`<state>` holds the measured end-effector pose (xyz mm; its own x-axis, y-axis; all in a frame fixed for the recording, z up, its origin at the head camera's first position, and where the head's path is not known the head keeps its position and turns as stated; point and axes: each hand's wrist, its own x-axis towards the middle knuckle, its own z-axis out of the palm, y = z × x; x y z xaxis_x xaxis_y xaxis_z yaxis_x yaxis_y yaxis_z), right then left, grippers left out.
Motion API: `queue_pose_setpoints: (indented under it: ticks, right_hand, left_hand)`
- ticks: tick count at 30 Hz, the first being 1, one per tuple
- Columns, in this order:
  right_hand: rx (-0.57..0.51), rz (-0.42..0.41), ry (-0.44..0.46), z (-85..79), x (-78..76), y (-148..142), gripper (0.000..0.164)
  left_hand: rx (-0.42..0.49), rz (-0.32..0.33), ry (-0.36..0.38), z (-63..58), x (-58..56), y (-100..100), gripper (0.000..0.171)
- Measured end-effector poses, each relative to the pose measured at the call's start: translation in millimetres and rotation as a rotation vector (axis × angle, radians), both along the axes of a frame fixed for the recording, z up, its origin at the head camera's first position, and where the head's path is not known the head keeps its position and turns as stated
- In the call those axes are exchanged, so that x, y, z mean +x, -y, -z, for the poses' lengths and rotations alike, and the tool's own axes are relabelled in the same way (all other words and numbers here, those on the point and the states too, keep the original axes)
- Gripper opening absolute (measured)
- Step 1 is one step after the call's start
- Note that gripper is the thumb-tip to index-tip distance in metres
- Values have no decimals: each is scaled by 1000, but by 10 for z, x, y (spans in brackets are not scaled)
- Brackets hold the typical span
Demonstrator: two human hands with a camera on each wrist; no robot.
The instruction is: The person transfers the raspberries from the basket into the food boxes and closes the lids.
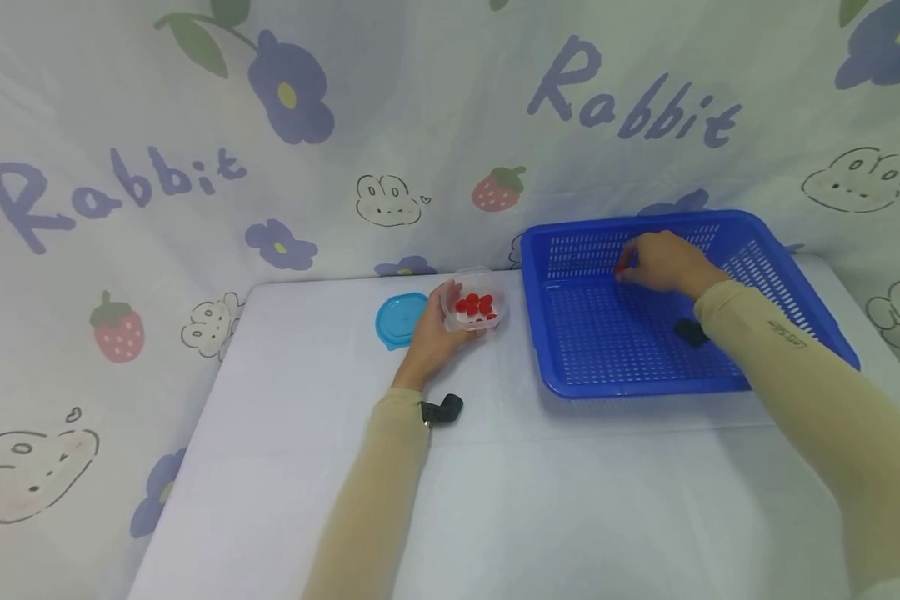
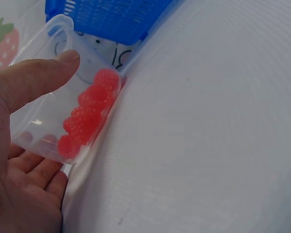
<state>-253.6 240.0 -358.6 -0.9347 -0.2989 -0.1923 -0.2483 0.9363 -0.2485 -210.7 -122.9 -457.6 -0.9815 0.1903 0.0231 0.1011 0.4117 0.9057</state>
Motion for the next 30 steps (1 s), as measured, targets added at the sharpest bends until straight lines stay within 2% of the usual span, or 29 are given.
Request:
queue_pose_setpoints:
  ticks: [5, 14, 23, 30]
  right_hand:
    - [-57, 8, 2, -140, 50, 31, 34]
    - [-137, 70, 11, -372, 196, 117, 44]
    - [-231, 135, -72, -583, 522, 328, 42]
    - [-309, 113, -131, -594, 728, 506, 33]
  left_hand:
    - [3, 1, 2, -5, 10, -8, 91]
    - [14, -2, 9, -13, 18, -16, 91]
    - [14, -4, 10, -33, 19, -10, 90]
    - [22, 2, -5, -41, 18, -12, 89]
